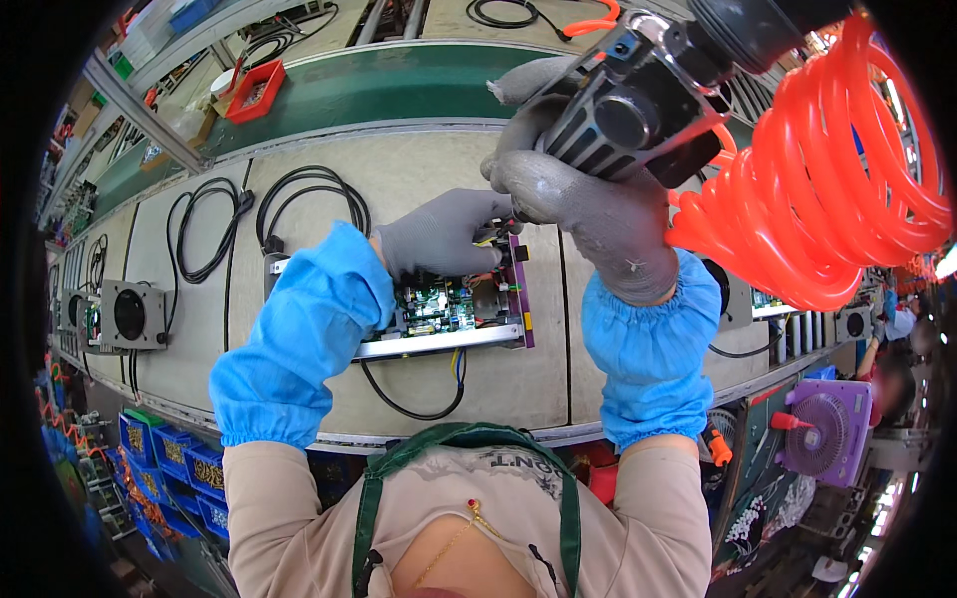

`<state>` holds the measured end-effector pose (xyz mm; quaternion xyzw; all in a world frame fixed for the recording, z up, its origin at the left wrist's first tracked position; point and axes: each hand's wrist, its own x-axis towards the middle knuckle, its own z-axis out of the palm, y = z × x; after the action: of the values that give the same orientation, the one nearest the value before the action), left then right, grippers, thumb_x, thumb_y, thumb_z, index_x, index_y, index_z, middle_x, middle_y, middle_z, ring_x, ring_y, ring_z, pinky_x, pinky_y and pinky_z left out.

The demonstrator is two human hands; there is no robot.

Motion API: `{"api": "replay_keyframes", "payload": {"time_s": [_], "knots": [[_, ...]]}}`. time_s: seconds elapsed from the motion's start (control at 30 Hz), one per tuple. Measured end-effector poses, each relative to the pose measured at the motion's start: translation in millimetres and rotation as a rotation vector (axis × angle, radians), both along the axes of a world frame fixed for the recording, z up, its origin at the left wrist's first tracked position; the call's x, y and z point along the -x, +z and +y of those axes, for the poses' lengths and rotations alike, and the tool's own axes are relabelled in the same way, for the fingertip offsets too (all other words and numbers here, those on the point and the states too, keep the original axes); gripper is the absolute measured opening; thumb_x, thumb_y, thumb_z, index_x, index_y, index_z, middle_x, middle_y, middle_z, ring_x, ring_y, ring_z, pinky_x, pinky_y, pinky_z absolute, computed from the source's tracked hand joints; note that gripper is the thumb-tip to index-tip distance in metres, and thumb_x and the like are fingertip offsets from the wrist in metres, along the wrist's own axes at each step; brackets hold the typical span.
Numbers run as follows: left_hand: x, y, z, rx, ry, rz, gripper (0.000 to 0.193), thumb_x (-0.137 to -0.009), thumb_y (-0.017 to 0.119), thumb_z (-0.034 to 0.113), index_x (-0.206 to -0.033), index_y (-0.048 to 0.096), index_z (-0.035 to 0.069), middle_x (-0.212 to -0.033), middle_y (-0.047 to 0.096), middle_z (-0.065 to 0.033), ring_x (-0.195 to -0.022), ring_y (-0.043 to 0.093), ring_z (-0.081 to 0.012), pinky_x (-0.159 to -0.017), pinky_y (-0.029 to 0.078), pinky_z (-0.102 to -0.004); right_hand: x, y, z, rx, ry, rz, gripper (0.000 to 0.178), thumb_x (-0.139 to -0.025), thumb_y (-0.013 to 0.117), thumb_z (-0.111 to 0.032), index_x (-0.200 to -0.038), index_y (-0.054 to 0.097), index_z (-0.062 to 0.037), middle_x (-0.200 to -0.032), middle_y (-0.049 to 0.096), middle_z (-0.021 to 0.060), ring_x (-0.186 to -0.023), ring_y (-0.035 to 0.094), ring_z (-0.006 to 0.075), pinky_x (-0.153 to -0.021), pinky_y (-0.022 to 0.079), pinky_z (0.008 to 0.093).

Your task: Assembling and securing internal components of an electronic device using a pneumatic screwdriver.

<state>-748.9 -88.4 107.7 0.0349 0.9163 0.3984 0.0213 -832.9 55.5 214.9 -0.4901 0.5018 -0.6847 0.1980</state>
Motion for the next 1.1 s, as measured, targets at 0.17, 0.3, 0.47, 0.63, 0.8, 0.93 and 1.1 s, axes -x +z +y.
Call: {"api": "replay_keyframes", "payload": {"time_s": [0.17, 0.3, 0.47, 0.63, 0.8, 0.93, 1.1], "knots": [[-3.6, 15.5, 9.9, 0.083, 0.111, -0.093, 0.052, -0.075, 0.061, 0.044, -0.11, 0.061, 0.005, -0.096, 0.064, -0.017, -0.093, 0.062, -0.0329, -0.082, 0.049, -0.041, 1.7, 3.2, -2.2, -0.055, -0.006, -0.005, 0.053, -0.07, 0.066, -0.016, -0.117, 0.052, 0.0032, -0.066, 0.055, 0.0081, -0.058, 0.056, 0.0172, -0.069, 0.053, 0.0394], [-2.0, 25.8, 21.1, 0.215, 0.202, -0.316, 0.062, -0.075, 0.059, 0.051, -0.12, 0.057, 0.008, -0.105, 0.062, -0.0176, -0.095, 0.06, -0.0334, -0.081, 0.047, -0.041, 2.2, 5.4, -4.2, -0.077, -0.006, 0.029, 0.053, -0.069, 0.067, -0.017, -0.116, 0.053, 0.0031, -0.065, 0.055, 0.0081, -0.058, 0.056, 0.0174, -0.068, 0.053, 0.0392], [2.6, 24.6, 20.5, 0.145, 0.22, -0.31, 0.054, -0.073, 0.061, 0.046, -0.109, 0.061, 0.006, -0.093, 0.065, -0.0175, -0.089, 0.063, -0.033, -0.076, 0.049, -0.0417, 0.8, 4.5, -5.4, -0.08, -0.036, 0.041, 0.052, -0.069, 0.067, -0.018, -0.114, 0.053, 0.0035, -0.065, 0.055, 0.008, -0.057, 0.056, 0.0177, -0.068, 0.052, 0.0392], [-1.4, 11.2, 16.9, 0.174, 0.231, -0.201, 0.053, -0.071, 0.061, 0.046, -0.103, 0.063, 0.003, -0.091, 0.066, -0.0173, -0.088, 0.064, -0.0332, -0.075, 0.051, -0.0411, 0.5, 1.2, -9.8, -0.027, -0.017, 0.016, 0.052, -0.07, 0.066, -0.018, -0.117, 0.052, 0.0019, -0.064, 0.054, 0.0062, -0.057, 0.055, 0.0167, -0.068, 0.053, 0.0394], [-13.6, 2.0, 3.2, -0.102, 0.189, -0.016, 0.052, -0.073, 0.066, 0.039, -0.109, 0.06, 0.002, -0.093, 0.065, -0.0181, -0.087, 0.064, -0.0329, -0.078, 0.05, -0.0396, 12.1, 2.8, -9.0, -0.158, -0.04, 0.019, 0.05, -0.074, 0.063, -0.018, -0.119, 0.052, -0.0012, -0.063, 0.05, 0.0038, -0.06, 0.055, 0.0159, -0.068, 0.053, 0.0393], [-14.7, 4.2, -2.5, -0.148, 0.249, -0.018, 0.044, -0.075, 0.068, 0.032, -0.106, 0.06, 0.002, -0.09, 0.065, -0.0185, -0.083, 0.064, -0.0314, -0.076, 0.05, -0.0383, 18.9, -1.5, -14.8, -0.098, 0.01, -0.059, 0.054, -0.074, 0.064, -0.022, -0.121, 0.049, -0.0022, -0.064, 0.048, 0.002, -0.061, 0.053, 0.0149, -0.071, 0.053, 0.0419], [-14.1, 10.3, -7.2, -0.12, 0.207, -0.127, 0.025, -0.079, 0.069, 0.021, -0.086, 0.058, 0.0, -0.073, 0.06, -0.0094, -0.067, 0.054, -0.016, -0.064, 0.046, -0.0315, 18.6, -4.0, -18.7, -0.018, 0.233, -0.145, 0.054, -0.075, 0.064, -0.022, -0.122, 0.049, -0.0009, -0.069, 0.05, 0.0033, -0.061, 0.053, 0.0157, -0.071, 0.053, 0.04]]}}
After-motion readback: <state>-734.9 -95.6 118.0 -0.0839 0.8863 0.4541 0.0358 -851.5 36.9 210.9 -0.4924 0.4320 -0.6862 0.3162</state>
